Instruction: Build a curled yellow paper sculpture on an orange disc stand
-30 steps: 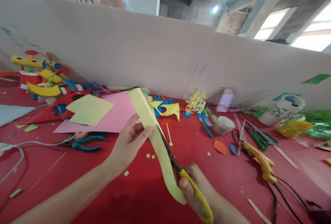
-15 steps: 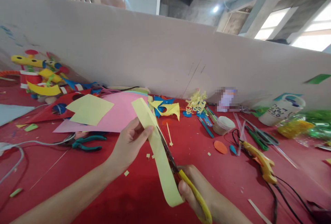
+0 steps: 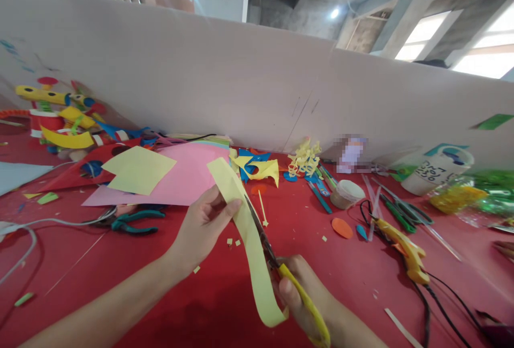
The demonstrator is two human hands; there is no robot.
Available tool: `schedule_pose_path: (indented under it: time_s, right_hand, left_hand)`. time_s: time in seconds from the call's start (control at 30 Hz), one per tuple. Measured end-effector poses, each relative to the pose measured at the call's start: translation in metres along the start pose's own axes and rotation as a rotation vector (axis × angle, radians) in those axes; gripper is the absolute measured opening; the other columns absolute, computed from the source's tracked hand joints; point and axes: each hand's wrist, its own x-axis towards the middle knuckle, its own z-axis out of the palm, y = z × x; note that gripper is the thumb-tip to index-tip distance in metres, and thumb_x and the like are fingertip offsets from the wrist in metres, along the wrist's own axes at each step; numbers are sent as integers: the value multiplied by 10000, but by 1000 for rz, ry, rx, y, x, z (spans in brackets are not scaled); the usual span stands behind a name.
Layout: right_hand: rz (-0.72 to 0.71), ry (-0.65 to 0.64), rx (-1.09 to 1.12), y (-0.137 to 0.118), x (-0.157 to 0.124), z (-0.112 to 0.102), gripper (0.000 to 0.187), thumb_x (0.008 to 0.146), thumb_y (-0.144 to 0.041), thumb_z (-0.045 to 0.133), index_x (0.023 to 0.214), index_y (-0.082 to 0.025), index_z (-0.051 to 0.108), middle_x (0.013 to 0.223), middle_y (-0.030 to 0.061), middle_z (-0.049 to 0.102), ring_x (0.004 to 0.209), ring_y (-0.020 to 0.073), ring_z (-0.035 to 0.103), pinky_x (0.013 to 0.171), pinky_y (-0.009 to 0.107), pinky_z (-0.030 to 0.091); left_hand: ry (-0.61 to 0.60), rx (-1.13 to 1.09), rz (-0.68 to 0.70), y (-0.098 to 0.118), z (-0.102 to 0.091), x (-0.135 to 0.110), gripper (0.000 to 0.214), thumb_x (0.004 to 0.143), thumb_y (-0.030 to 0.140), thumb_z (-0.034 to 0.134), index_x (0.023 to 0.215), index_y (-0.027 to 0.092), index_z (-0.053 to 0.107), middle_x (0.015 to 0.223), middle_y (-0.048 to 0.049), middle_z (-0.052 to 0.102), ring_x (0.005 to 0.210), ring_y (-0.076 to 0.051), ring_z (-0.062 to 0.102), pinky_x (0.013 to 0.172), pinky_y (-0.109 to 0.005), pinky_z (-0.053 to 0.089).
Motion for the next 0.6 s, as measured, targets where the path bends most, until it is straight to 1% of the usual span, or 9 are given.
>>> schedule_pose_path:
  time_s: [0.07, 0.13, 0.27, 0.33, 0.47, 0.6]
  right_hand:
    - [18, -20, 55, 2, 0, 1, 621, 742, -767, 206, 558, -185, 317, 503, -38, 294, 467, 74, 279, 429, 222, 219]
    - [27, -13, 63, 4, 1, 2, 630, 731, -777, 214, 552, -183, 323, 500, -36, 307, 467, 74, 289, 431, 221, 224]
    - [49, 59, 8, 8, 1, 3, 652, 703, -801, 223, 533, -182, 338, 492, -34, 311, 460, 76, 301, 416, 218, 222]
    - [60, 74, -27, 8, 1, 2, 658, 698, -805, 225, 520, -182, 340, 482, -37, 297, 447, 73, 290, 406, 218, 211]
    - [62, 67, -64, 3, 2, 1, 661, 707, -798, 217, 501, -182, 338, 477, -39, 280, 433, 67, 265, 393, 219, 194]
    - [13, 35, -72, 1, 2, 2, 643, 744, -765, 203, 508, -182, 337, 486, -39, 279, 448, 70, 261, 408, 218, 207]
  left_hand:
    - [-6, 6, 3, 1, 0, 0, 130, 823, 240, 538, 931, 197, 594, 832, -4, 639, 815, -149, 588, 728, -254, 496]
    - [-12, 9, 2, 2, -1, 0, 130, 824, 237, 536, 934, 196, 593, 848, -6, 644, 818, -146, 588, 730, -248, 494]
    - [-15, -3, 3, 1, -2, 1, 158, 817, 239, 549, 961, 193, 595, 881, -16, 650, 863, -159, 588, 757, -256, 491]
    - [-10, -15, 11, -1, -4, 3, 166, 812, 250, 558, 961, 192, 602, 891, -22, 651, 884, -172, 587, 768, -269, 491]
    - [31, -54, 25, -3, -8, 5, 205, 821, 277, 545, 996, 193, 610, 930, -36, 649, 877, -185, 587, 761, -293, 496]
    - [53, -21, 12, -2, -9, 6, 222, 825, 261, 543, 1028, 199, 607, 915, -27, 646, 814, -165, 584, 718, -275, 502]
